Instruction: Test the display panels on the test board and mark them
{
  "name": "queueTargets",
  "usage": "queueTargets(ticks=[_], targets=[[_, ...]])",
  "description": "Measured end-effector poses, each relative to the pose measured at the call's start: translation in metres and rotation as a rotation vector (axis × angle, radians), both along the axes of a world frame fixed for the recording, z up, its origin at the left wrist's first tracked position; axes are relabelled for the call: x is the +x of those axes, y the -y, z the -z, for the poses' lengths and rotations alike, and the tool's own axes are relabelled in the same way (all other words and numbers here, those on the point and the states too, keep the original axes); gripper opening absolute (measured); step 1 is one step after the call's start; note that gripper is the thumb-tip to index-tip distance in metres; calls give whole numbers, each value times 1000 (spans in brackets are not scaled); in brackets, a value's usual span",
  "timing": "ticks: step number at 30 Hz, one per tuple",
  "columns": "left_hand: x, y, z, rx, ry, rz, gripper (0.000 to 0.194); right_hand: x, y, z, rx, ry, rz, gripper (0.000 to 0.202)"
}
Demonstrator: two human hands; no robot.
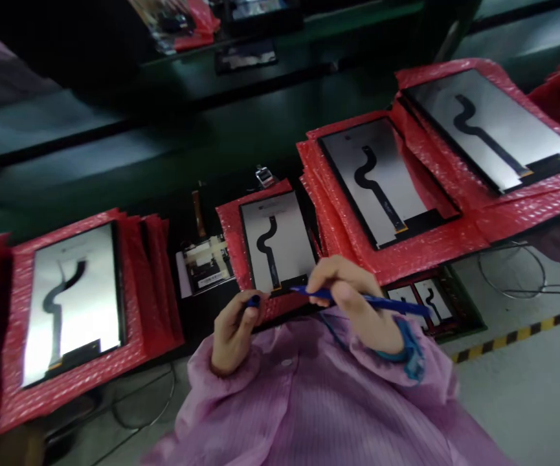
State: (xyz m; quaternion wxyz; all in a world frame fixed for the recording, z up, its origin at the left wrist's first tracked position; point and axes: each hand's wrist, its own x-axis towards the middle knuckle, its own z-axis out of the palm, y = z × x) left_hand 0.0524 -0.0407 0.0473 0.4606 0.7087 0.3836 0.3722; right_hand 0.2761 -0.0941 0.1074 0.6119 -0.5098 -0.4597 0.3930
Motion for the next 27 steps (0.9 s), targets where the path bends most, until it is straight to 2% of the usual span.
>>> queueTargets(ticks=[1,3,8,12,14,17,22,25,27], targets=[[3,0,-3,-8,16,40,36,-12,-4,5,-57,-86,-100,40],[6,0,-7,-4,20,88,41,-29,-13,13,-111,-221,-172,36],[1,0,-10,29,13,180,47,-39,-23,17,-209,-236,-212,34],[-4,2,-10,-2,19,195,50,-32,-23,14,-178,-260,-171,33],[-4,3,-9,0,17,202,52,-31,-24,12,-233,-212,-191,35],[-3,4,-8,-6,0,231,56,-36,-28,10,-355,-54,-329,39],[-4,0,-14,-57,-32,325,64,-45,-33,19,-217,214,-410,37],[-8,-4,-16,-82,-41,338,67,-48,-32,33,-184,240,-438,31],[-11,-5,-15,-107,-46,340,62,-50,-31,41,-205,239,-448,29]])
